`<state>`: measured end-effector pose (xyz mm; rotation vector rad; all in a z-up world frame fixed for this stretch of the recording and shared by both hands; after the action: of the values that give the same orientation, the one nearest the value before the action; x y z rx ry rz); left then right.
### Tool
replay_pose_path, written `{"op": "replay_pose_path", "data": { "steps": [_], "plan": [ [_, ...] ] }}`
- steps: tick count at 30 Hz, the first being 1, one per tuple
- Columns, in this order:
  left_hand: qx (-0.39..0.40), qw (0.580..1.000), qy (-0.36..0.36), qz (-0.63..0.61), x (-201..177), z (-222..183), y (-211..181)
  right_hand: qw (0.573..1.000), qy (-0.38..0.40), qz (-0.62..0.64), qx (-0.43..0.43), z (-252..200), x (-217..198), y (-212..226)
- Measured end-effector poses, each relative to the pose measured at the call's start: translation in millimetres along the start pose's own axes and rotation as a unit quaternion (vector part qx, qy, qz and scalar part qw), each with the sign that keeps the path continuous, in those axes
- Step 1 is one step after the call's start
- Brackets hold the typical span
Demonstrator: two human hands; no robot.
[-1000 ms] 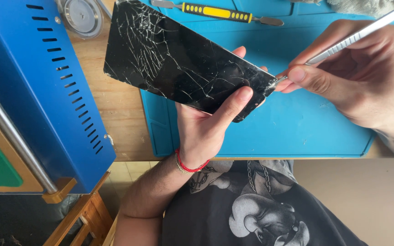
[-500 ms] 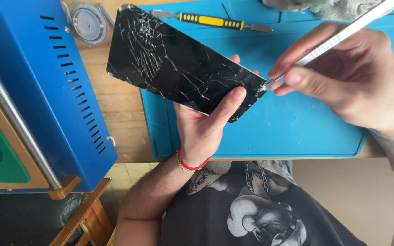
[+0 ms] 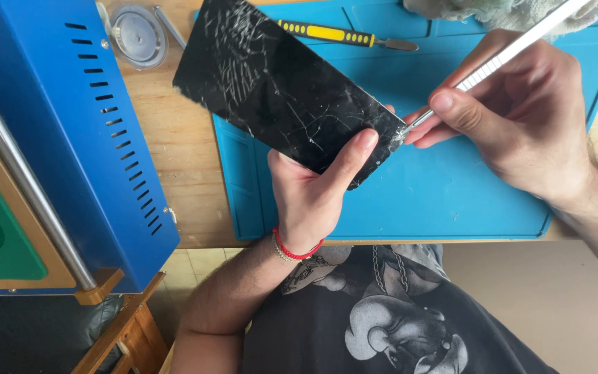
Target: Using a metal prying tool to carefully remove shattered glass shards from the frame of a mobile phone screen.
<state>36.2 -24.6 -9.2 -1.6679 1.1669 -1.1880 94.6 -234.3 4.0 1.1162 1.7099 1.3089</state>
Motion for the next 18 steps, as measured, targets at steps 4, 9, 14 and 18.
{"op": "replay_pose_path", "data": {
  "steps": [4,9,14,18],
  "plan": [
    [-0.010,1.000,-0.017,-0.008,1.3,-1.2,0.6,0.999,-0.004,0.015,0.031,-1.4,1.6,-1.3],
    [-0.006,0.998,-0.064,-0.003,4.7,-4.9,6.3,0.998,-0.007,0.023,0.061,-3.4,3.1,1.4],
    [0.013,0.994,-0.090,0.059,5.1,-7.0,8.8,0.995,-0.005,0.022,0.094,-3.3,0.9,5.2],
    [0.001,0.995,-0.088,0.049,6.2,-7.3,8.0,0.995,0.029,-0.003,0.094,-0.8,-2.6,8.3]
  ]
}}
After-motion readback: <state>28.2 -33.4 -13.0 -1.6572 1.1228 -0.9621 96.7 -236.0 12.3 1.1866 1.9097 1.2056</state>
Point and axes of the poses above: each hand's wrist, its own z-axis towards the middle knuckle, its own x-axis out of the palm, y = z × x, the point moved 1 cm from there along z, towards the middle knuckle, and after that the axes turned 1 degree about -y, right-handed, at the moved point
